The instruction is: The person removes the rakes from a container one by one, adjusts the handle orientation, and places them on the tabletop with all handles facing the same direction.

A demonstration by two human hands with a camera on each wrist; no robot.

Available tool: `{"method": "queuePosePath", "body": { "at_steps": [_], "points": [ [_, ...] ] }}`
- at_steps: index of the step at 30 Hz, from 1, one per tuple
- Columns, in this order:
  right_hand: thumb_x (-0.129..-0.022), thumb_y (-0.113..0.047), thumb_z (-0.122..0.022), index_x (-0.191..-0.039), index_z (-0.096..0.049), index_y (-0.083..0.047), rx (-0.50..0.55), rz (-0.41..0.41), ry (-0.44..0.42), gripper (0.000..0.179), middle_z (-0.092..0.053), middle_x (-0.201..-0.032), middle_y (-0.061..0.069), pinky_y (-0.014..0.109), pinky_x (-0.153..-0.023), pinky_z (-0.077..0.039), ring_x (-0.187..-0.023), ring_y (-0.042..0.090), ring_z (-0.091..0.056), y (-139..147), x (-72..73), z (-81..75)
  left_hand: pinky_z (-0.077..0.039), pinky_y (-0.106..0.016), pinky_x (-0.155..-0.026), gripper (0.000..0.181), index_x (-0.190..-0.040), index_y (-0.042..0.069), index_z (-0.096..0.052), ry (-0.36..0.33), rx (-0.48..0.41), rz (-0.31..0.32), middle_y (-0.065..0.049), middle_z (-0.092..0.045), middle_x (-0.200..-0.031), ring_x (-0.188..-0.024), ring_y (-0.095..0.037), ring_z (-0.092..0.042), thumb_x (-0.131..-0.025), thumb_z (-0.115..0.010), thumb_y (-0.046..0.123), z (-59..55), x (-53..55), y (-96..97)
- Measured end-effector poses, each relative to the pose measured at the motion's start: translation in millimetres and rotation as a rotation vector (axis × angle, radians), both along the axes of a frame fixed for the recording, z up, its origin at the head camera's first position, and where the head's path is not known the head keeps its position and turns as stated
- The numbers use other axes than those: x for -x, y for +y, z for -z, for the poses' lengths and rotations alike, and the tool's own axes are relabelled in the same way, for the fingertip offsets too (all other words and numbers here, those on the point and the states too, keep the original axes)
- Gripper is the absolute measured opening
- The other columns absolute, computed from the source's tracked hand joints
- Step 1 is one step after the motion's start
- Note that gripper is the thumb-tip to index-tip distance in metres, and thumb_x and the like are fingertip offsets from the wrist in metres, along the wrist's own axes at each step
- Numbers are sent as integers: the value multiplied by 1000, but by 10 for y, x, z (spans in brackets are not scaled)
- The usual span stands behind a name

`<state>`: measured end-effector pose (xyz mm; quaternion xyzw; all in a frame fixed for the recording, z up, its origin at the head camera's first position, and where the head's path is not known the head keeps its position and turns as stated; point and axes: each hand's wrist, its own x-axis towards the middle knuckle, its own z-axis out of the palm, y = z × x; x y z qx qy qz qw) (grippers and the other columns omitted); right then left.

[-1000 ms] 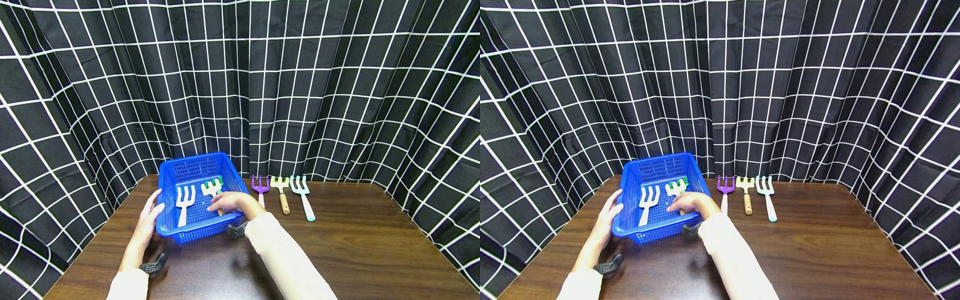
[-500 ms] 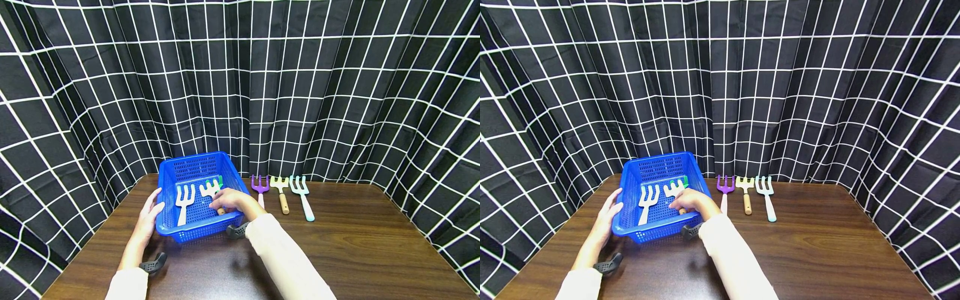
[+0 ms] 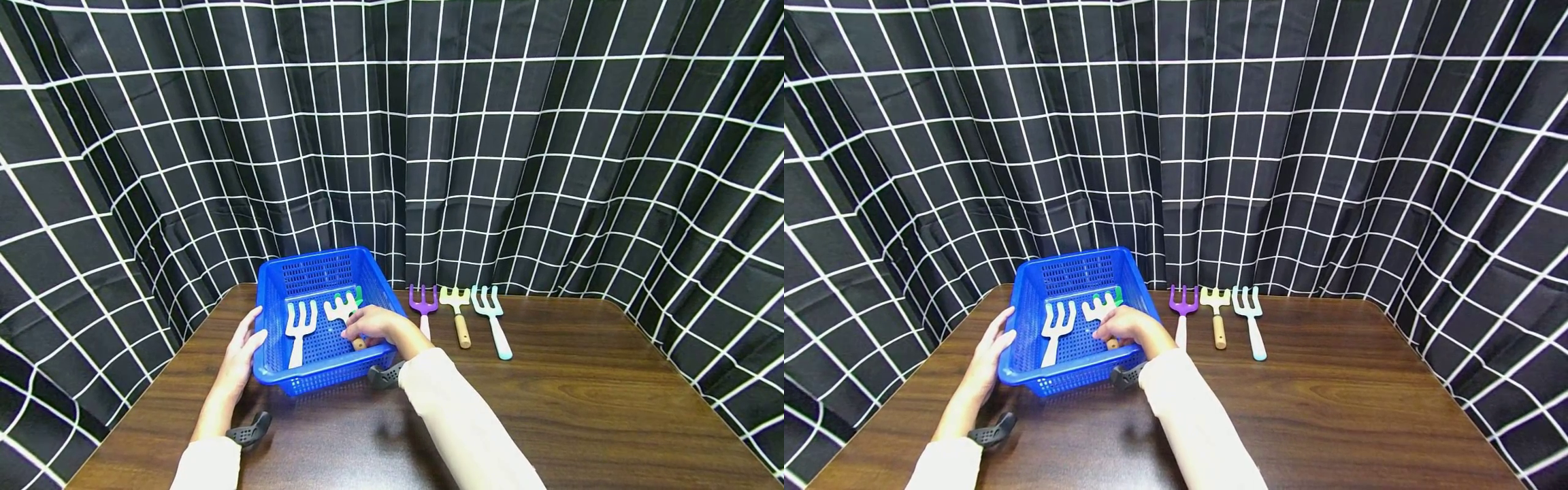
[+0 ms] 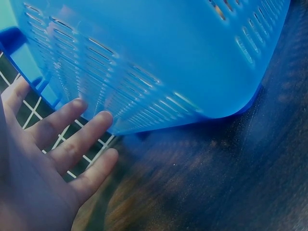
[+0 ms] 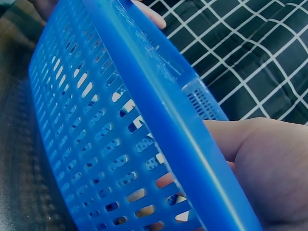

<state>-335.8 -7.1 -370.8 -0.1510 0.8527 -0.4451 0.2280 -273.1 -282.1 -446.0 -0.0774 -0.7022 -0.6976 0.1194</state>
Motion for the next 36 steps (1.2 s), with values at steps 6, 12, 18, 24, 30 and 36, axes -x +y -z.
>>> {"method": "queuePosePath", "body": {
  "at_steps": [6,12,18,24,30,36],
  "points": [
    [-90,-14,-67,-119,-61,2,-26,-53,-43,34,-66,-95,11,34,-77,-52,-107,38,-60,-8,14,20,-51,-25,-81,54,-153,8,-22,-6,14,-4,-26,-33,-146,-109,-10,-57,-105,-42,19,-23,-9,9],
    [-90,-17,-67,-128,-57,3,-98,-175,-28,44,-66,-103,12,34,-85,-49,-110,35,-58,-10,52,39,-51,-25,-83,54,-153,7,-21,4,7,6,-26,-32,-148,-111,-8,-56,-105,-42,18,-10,8,10],
    [-91,-22,-67,-130,-58,2,-229,-273,124,47,-67,-96,10,24,-82,-43,-95,25,-62,-13,75,39,-49,-23,-84,53,-153,7,-22,7,-2,3,-25,-30,-150,-116,-13,-53,-104,-43,17,-2,16,30],
    [-87,-25,-70,-121,-66,-3,-303,-255,292,41,-69,-101,7,28,-89,-43,-96,19,-62,-28,100,41,-50,-25,-83,53,-152,5,-23,23,-15,8,-26,-31,-147,-114,-12,-54,-104,-43,14,4,30,26],
    [-78,-18,-78,-108,-72,-8,-321,-145,472,32,-72,-104,2,29,-93,-45,-101,17,-65,-28,107,32,-51,-25,-83,53,-152,6,-23,13,-14,4,-27,-32,-146,-112,-12,-56,-104,-43,15,8,22,19],
    [-74,1,-77,-105,-71,-2,-238,-2,501,32,-74,-83,-1,25,-85,-48,-83,10,-68,-60,116,44,-52,-29,-83,53,-152,6,-24,19,-17,1,-25,-35,-142,-111,-14,-58,-104,-43,17,9,18,6]
  ]
}}
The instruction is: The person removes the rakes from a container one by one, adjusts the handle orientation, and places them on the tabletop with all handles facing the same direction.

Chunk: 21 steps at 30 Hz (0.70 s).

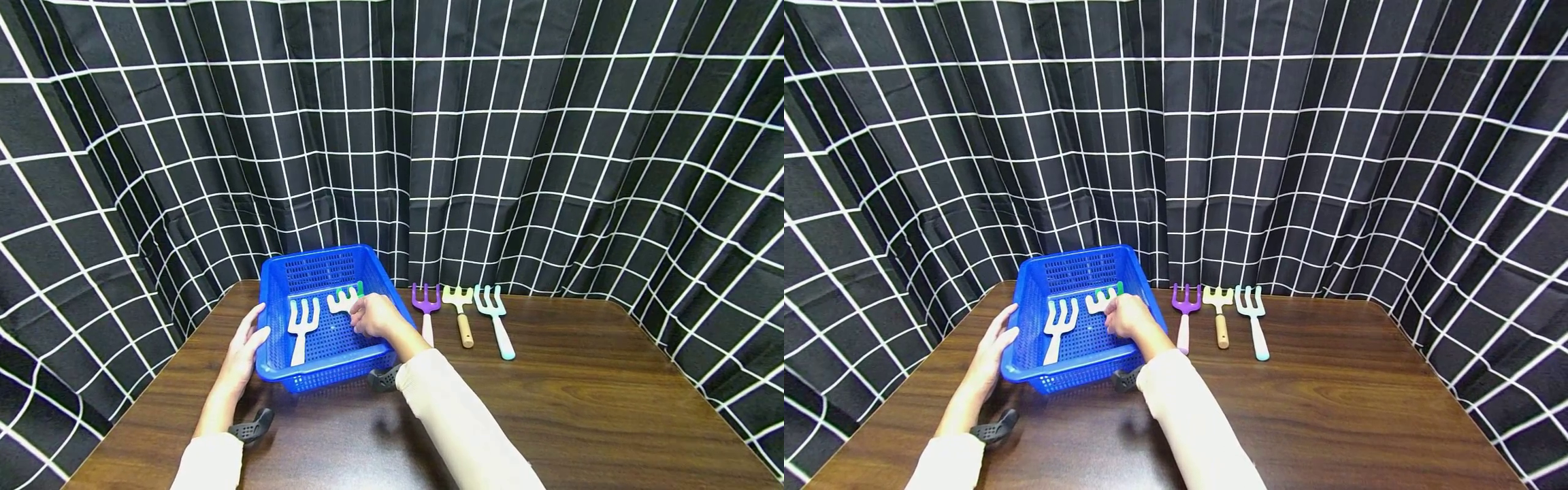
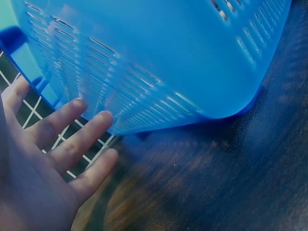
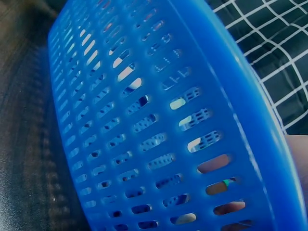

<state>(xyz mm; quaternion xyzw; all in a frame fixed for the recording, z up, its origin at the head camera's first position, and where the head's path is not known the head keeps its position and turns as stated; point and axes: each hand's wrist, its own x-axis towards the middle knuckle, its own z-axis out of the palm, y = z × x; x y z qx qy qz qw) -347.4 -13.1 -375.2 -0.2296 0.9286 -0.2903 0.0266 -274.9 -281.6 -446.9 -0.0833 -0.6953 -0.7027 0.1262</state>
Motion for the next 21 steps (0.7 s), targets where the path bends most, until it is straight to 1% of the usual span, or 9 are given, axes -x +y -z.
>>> {"method": "queuePosePath", "body": {
  "at_steps": [4,7,9,10,12,14,17,19,21],
  "points": [
    [-73,6,-74,-106,-71,-2,31,20,7,34,-74,-85,2,27,-87,-48,-84,12,-67,-8,-4,0,-53,-31,-82,53,-152,6,-24,-2,-2,1,-13,-42,-137,-107,-10,-59,-104,-44,17,-6,-10,-4],
    [-72,9,-74,-106,-72,-4,39,9,6,35,-74,-84,2,26,-87,-48,-85,12,-67,-5,-7,12,-53,-31,-82,53,-152,7,-24,-9,-2,-4,-3,-48,-131,-105,-10,-60,-104,-44,18,-2,-19,-2],
    [-72,9,-74,-106,-72,-6,33,-2,7,38,-74,-84,1,26,-85,-48,-86,12,-67,-4,-9,19,-53,-31,-82,53,-152,7,-25,-9,1,-6,0,-49,-128,-106,-13,-60,-104,-44,17,3,-22,-2],
    [-71,9,-74,-107,-72,-6,29,-8,10,39,-74,-83,1,25,-85,-48,-87,12,-67,-3,-12,19,-53,-31,-82,53,-152,7,-25,-12,5,-8,-1,-48,-129,-107,-13,-60,-104,-44,18,5,-22,-2],
    [-72,9,-74,-112,-72,-7,22,-18,11,43,-74,-85,1,25,-83,-48,-89,12,-66,1,-15,18,-53,-31,-82,52,-152,8,-25,-16,10,-9,-6,-47,-132,-108,-15,-59,-104,-44,18,4,-22,1],
    [-72,8,-75,-116,-71,-8,13,-25,28,47,-74,-88,2,25,-82,-48,-90,13,-65,4,-11,12,-53,-31,-82,52,-153,9,-25,-19,12,-8,-15,-42,-137,-109,-15,-59,-104,-43,18,4,-17,2],
    [-75,3,-76,-123,-68,-10,-1,-16,59,50,-73,-95,7,30,-81,-49,-90,18,-64,1,2,10,-52,-30,-82,52,-153,11,-25,-25,11,-9,-24,-36,-141,-110,-16,-59,-104,-43,19,3,-8,-3],
    [-75,0,-78,-126,-66,-12,-13,0,70,53,-72,-100,11,35,-84,-49,-93,23,-63,-4,7,11,-52,-30,-82,53,-153,11,-24,-27,11,-9,-25,-36,-141,-110,-16,-59,-104,-43,19,4,-2,-9],
    [-75,-5,-81,-127,-66,-13,-24,16,69,55,-69,-108,14,39,-88,-48,-99,26,-63,-8,11,18,-53,-30,-82,53,-153,11,-25,-27,10,-13,-25,-37,-140,-109,-17,-60,-104,-43,19,5,2,-12]
  ]
}}
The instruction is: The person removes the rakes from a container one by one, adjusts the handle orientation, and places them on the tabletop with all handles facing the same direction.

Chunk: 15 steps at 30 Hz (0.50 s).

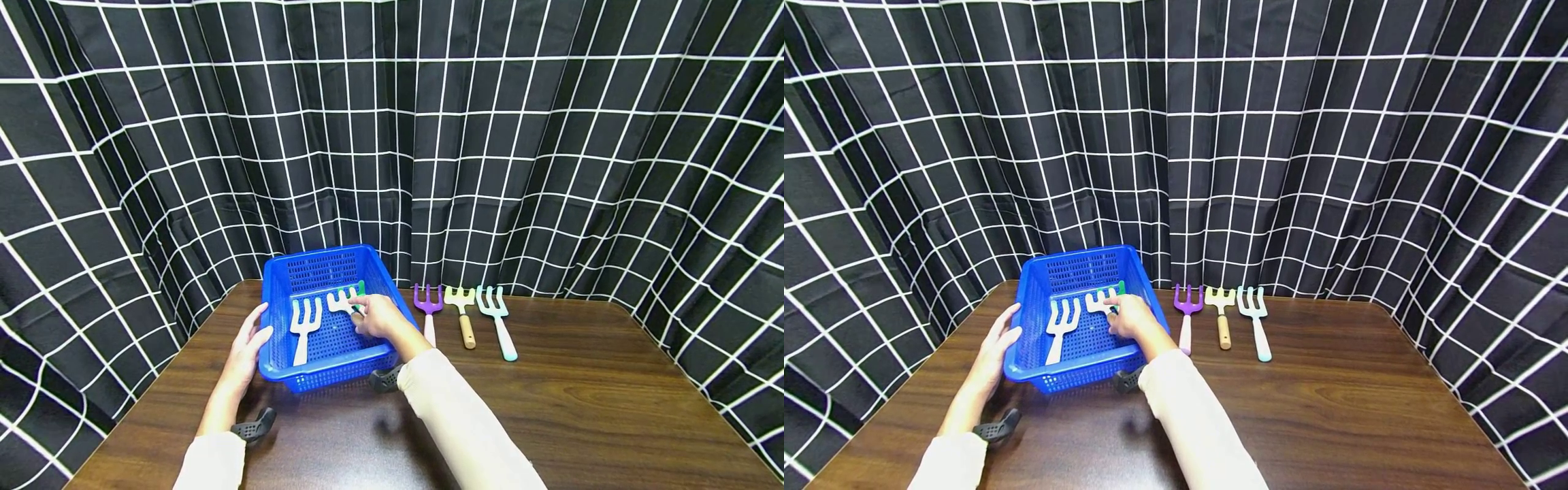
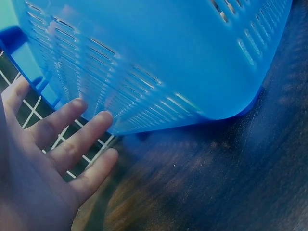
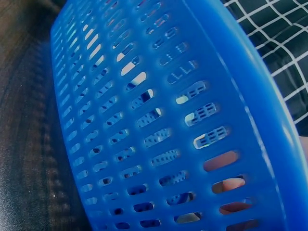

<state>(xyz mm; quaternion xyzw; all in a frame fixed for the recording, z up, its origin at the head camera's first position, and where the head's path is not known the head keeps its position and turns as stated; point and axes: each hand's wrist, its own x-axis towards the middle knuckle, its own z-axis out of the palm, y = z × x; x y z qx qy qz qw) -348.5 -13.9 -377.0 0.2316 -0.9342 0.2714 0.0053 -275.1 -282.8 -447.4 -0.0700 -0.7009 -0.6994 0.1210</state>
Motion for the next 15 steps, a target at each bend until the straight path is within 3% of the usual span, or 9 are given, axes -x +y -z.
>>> {"method": "queuePosePath", "body": {
  "at_steps": [7,15],
  "points": [
    [-69,-10,-84,-114,-73,-11,-71,-19,-92,47,-67,-117,11,35,-94,-44,-110,28,-60,21,9,18,-53,-31,-80,53,-152,10,-24,-10,-17,2,-28,-37,-140,-105,-18,-62,-104,-43,16,-14,-10,6],
    [-71,-10,-83,-117,-70,-3,-126,-54,-234,49,-69,-109,10,28,-87,-47,-93,19,-60,22,-5,-9,-53,-30,-81,53,-153,10,-23,-24,-7,-7,-29,-36,-142,-103,-13,-62,-104,-43,15,-64,-29,29]
  ]
}}
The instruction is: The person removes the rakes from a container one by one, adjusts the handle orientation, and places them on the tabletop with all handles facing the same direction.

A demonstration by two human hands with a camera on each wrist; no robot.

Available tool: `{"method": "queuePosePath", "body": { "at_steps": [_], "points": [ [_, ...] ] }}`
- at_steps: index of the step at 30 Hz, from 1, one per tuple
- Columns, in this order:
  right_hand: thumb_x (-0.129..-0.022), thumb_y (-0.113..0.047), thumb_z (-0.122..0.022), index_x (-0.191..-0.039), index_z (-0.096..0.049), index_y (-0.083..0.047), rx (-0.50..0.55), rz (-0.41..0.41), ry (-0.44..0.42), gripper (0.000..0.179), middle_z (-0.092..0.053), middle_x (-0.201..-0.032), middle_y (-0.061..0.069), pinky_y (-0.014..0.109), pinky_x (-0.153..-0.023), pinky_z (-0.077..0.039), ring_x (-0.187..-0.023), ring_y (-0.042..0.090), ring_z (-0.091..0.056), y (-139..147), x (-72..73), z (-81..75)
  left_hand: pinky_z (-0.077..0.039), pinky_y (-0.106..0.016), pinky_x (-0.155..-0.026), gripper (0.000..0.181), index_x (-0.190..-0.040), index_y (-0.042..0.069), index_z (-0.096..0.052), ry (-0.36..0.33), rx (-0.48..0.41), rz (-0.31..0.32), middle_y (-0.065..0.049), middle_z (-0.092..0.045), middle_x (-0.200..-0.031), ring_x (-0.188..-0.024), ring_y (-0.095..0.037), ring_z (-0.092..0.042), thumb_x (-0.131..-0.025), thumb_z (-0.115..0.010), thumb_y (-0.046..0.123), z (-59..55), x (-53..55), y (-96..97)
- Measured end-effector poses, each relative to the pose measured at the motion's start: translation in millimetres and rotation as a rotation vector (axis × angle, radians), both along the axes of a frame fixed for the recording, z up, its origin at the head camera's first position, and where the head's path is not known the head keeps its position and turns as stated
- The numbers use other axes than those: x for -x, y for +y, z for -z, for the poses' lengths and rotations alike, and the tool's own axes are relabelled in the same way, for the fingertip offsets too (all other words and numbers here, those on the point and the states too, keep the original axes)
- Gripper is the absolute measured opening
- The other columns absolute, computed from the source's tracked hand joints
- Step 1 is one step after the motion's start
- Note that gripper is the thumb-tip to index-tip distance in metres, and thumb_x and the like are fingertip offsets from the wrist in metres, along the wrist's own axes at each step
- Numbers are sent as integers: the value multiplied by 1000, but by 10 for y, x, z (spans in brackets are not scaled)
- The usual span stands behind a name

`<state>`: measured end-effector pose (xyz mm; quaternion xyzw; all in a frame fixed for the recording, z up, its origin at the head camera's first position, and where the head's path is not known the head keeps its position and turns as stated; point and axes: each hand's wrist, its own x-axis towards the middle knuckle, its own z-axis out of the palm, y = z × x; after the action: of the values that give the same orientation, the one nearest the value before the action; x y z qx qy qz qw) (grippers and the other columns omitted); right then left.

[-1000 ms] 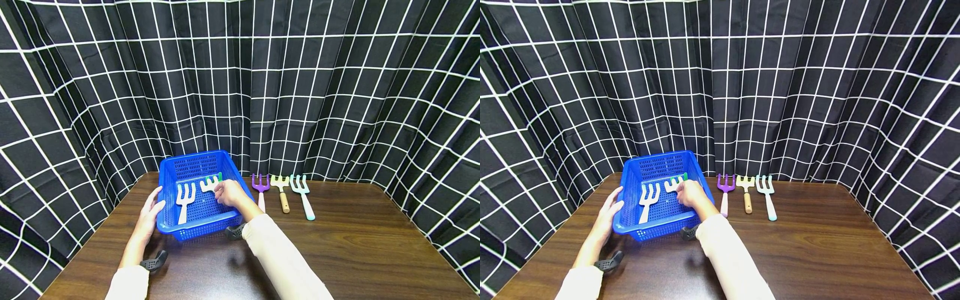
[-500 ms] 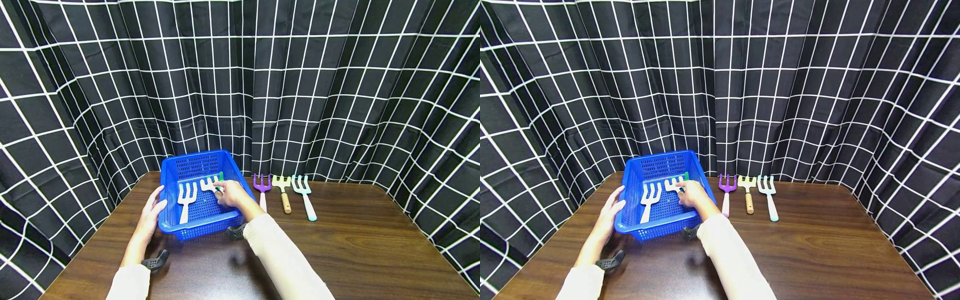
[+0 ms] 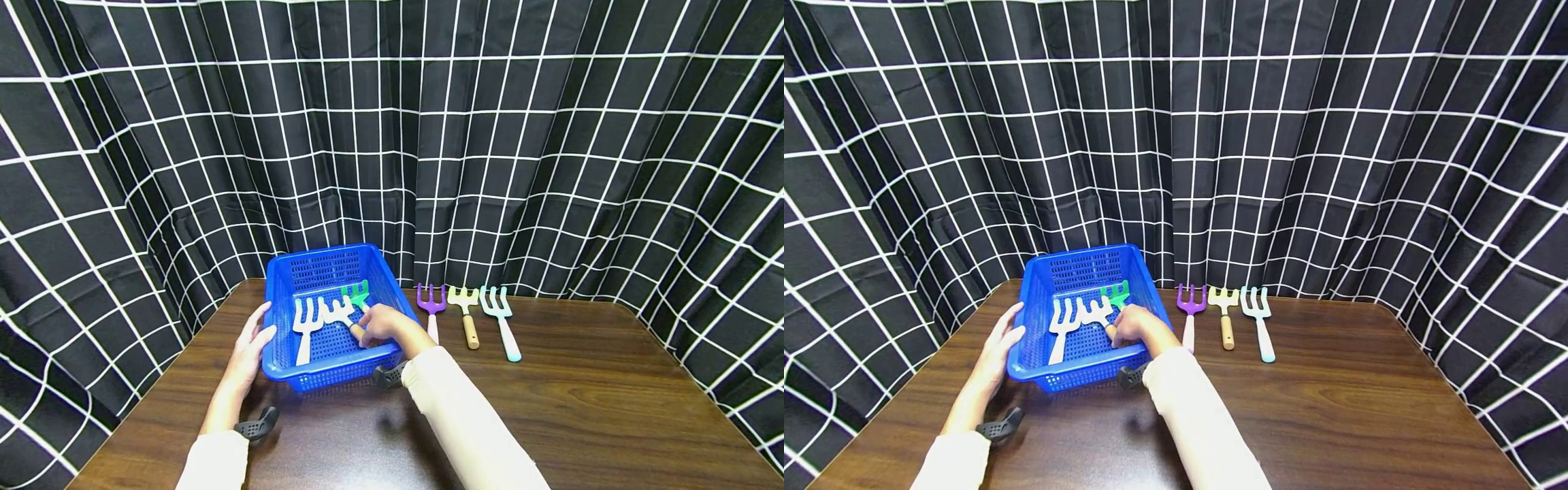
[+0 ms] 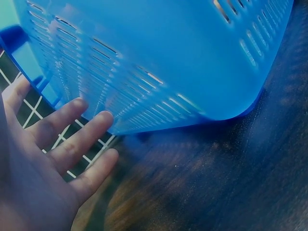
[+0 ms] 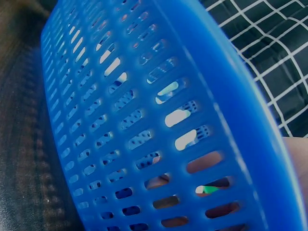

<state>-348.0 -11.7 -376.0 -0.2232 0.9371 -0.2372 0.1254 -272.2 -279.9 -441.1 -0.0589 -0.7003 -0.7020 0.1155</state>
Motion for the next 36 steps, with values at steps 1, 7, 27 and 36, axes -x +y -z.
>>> {"method": "queuePosePath", "body": {
  "at_steps": [1,7,27,36],
  "points": [
    [-71,-9,-83,-117,-70,-1,-1,1,-16,48,-70,-106,9,27,-85,-47,-90,17,-59,2,-2,0,-53,-30,-81,53,-153,10,-23,1,-2,1,-30,-36,-142,-102,-12,-62,-104,-43,14,-2,1,4],
    [-71,-5,-81,-113,-72,-3,-35,-23,-12,42,-68,-93,4,26,-83,-46,-81,14,-55,14,3,2,-53,-29,-80,53,-153,10,-23,3,-11,1,-30,-36,-141,-100,-12,-63,-104,-42,13,-11,7,22],
    [-73,1,-78,-128,-62,-3,289,245,141,58,-72,-82,6,26,-60,-50,-69,16,-63,-13,12,-31,-52,-28,-81,55,-151,6,-24,76,-26,25,-33,-31,-144,-107,-11,-59,-103,-46,18,114,39,-39],
    [-79,-7,-79,-131,-60,-5,376,338,313,56,-72,-92,8,35,-77,-53,-85,22,-67,34,-67,-128,-50,-27,-85,53,-152,6,-23,72,-3,32,-21,-35,-145,-111,-9,-55,-104,-43,18,69,47,-27]
  ]
}}
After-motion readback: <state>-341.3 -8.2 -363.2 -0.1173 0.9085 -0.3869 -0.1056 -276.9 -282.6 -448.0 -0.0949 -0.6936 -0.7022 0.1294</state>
